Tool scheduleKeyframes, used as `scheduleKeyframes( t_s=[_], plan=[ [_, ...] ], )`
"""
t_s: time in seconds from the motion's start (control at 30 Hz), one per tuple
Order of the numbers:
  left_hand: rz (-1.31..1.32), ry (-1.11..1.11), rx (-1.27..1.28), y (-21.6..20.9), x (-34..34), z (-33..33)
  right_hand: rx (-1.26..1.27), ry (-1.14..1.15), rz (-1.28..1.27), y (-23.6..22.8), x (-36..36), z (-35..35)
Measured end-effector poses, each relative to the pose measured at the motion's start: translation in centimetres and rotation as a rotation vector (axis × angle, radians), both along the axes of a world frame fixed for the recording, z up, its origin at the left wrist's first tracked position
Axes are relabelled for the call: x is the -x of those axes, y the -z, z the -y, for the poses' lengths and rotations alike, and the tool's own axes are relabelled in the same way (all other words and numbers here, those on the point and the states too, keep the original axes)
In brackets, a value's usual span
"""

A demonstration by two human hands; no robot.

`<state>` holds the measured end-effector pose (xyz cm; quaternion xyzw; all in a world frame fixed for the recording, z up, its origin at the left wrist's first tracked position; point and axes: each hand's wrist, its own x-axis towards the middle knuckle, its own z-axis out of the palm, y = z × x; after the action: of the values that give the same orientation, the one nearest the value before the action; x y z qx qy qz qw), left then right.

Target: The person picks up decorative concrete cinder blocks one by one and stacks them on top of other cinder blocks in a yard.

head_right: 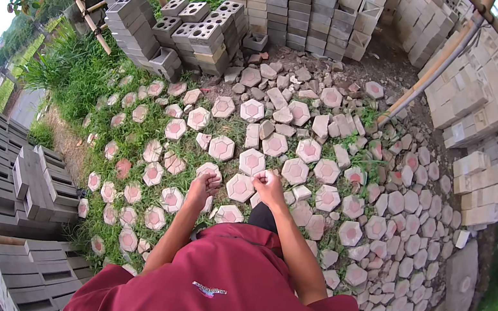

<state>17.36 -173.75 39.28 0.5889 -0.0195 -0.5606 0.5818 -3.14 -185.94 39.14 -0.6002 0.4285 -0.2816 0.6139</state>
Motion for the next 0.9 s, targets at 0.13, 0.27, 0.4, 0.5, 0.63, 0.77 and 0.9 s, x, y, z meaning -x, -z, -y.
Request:
scheduleKeyframes(
  t_s=[0.13,0.27,0.4,0.5,0.63,0.77,0.9],
  plan=[
    [0.077,0.044,0.093,-3.2,0.2,9.9,-0.185,-0.015,0.083,-2.3,-1.0,8.6],
    [0.125,0.061,0.125,-2.3,0.3,15.2,-0.239,-0.019,0.034,-2.6,-1.8,14.4],
    [0.045,0.042,0.013,-0.7,-0.3,18.0,-0.269,-0.018,0.028,-1.2,-2.6,18.6],
    [0.013,0.040,-0.034,0.4,-1.9,20.9,-0.321,-0.033,0.016,-0.3,-3.2,22.0],
    [-0.003,0.058,0.014,1.4,-6.1,27.9,-0.304,0.014,-0.060,0.8,-5.5,27.9],
    [0.045,0.085,0.052,0.5,-11.5,38.1,-0.253,0.067,-0.028,1.5,-10.2,36.3],
    [0.085,0.169,0.144,-0.7,-18.6,47.1,-0.132,0.118,-0.042,0.9,-16.4,45.4]
  ],
)
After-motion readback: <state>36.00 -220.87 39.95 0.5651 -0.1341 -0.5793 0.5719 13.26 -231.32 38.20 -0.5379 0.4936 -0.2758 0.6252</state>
